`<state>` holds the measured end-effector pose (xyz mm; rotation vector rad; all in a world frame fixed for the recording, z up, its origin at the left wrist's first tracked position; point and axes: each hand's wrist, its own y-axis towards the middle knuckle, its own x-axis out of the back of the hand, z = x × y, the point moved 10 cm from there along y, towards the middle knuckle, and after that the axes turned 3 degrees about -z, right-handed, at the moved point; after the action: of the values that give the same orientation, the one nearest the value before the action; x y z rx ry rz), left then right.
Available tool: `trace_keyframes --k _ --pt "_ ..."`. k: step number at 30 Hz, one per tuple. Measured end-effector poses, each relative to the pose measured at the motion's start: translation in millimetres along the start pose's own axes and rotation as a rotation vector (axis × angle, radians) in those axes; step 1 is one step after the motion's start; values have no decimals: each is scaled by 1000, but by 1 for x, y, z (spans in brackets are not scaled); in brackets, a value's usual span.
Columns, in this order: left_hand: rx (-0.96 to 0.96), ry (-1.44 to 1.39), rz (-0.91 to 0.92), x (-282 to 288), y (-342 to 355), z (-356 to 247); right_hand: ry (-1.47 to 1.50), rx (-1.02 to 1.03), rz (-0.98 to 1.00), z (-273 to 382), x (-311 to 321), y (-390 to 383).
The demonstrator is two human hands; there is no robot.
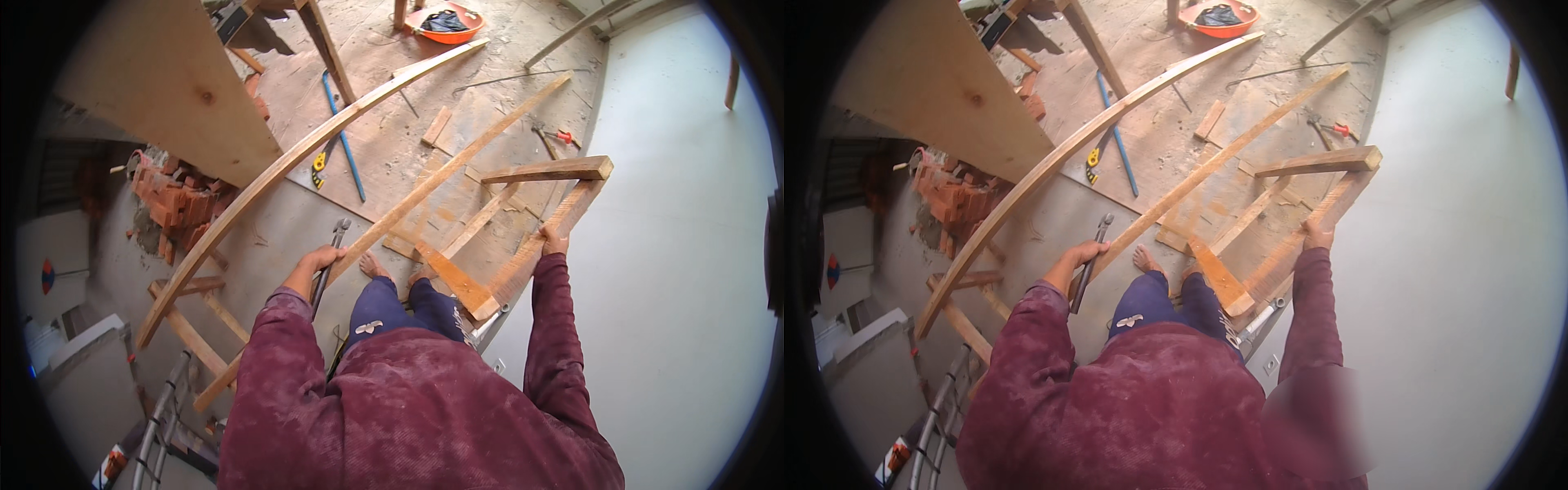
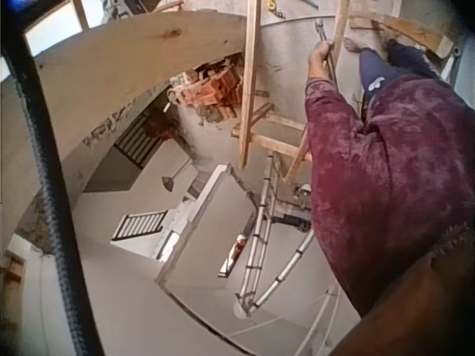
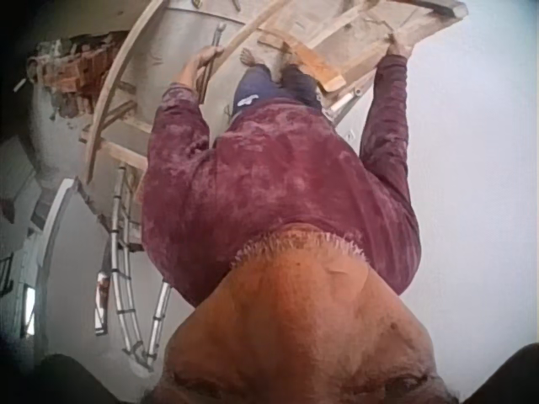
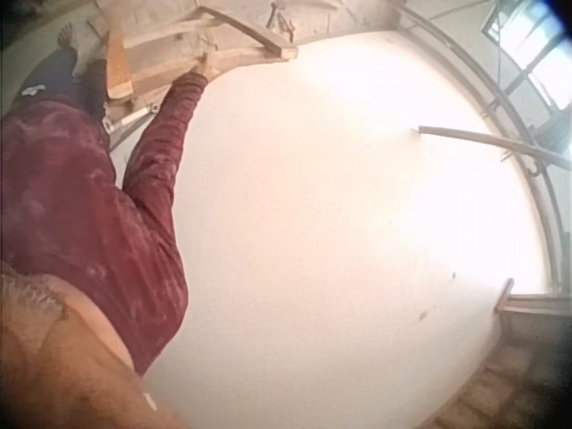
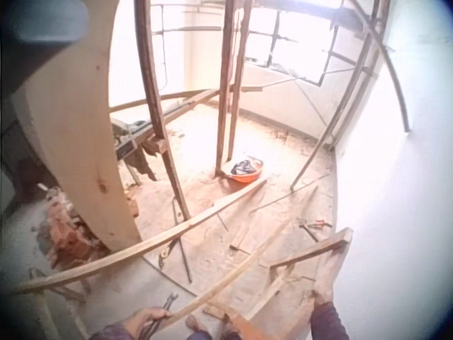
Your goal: The person builds a wooden frame by hammering nails into timber planks, aligning wooden sections together, and using an axe to secure joints.
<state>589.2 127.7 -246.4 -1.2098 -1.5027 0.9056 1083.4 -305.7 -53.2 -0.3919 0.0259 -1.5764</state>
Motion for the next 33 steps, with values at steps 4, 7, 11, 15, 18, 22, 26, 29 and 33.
trace_keyframes --k 4,7,11,15,18,22,26,29,33 --pt "42 63 -164 32 -10 6 -183 -34 110 33 -10 11" --pt "16 -317 -144 68 -23 5 -162 -8 253 79 -14 -1" --pt "-66 -196 -189 128 -25 -8 -368 -74 392 116 -3 -53" --pt "-98 -283 -147 139 -26 -17 -603 22 470 150 -11 -102" --pt "-72 -506 -22 123 -54 -21 -626 21 583 178 -24 -130" --pt "-172 -641 40 109 -122 -38 -885 118 758 212 -40 -150" --pt "-309 -708 -92 101 -200 -29 -892 19 921 225 -39 -164" --pt "-372 -833 -219 62 -254 -7 -949 109 1096 230 -43 -181" --pt "-392 -898 -366 33 -308 30 -994 139 1296 216 -44 -201"
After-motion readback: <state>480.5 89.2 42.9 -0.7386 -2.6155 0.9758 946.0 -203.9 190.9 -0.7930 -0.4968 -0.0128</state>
